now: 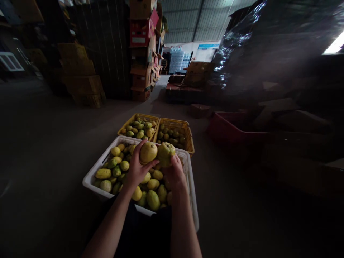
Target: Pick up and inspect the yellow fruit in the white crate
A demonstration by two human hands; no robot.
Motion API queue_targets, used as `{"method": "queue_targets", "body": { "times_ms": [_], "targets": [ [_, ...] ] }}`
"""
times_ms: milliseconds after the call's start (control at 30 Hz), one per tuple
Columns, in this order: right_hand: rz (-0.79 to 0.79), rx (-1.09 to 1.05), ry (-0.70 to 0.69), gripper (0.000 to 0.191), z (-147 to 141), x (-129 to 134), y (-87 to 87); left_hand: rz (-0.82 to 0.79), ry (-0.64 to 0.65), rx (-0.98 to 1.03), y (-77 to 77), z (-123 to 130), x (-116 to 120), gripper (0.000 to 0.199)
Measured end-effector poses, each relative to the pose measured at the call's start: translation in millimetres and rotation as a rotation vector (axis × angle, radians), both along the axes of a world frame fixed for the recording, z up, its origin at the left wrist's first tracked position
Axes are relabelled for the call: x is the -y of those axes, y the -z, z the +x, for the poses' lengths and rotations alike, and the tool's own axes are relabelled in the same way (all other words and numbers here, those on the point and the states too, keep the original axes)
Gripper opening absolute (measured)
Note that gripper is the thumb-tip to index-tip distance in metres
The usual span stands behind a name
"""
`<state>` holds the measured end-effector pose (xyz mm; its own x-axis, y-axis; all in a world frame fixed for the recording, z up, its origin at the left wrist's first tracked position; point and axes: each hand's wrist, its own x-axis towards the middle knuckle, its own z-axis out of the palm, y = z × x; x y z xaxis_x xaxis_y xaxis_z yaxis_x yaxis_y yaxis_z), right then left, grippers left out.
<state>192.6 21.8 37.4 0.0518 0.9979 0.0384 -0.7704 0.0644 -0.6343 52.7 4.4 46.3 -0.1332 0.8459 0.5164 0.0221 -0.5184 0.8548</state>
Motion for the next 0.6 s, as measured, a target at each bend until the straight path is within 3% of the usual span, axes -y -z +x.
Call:
{"method": "queue_targets", "body": {
  "times_ms": [133,267,433,600],
  "targets": [
    [0.087,0.076,0.016,0.061,2,6,-2.0,-0.044,0.123,0.107,-1.2,-2,1,0.065],
    [0.151,0.092,0.028,0.066,4,11,-6.5,-0.165,0.271,0.291,-7.0,-3,4,0.071],
    [0.170,0.104,0.008,0.075,5,13,-7.5,-0.217,0.292,0.338,-14.2,-10,8,0.066],
    [0.116,0.046,-0.015,0.079,6,16,-9.1,-0.188,0.288,0.312,-10.0,-19,5,0.062]
  ]
}}
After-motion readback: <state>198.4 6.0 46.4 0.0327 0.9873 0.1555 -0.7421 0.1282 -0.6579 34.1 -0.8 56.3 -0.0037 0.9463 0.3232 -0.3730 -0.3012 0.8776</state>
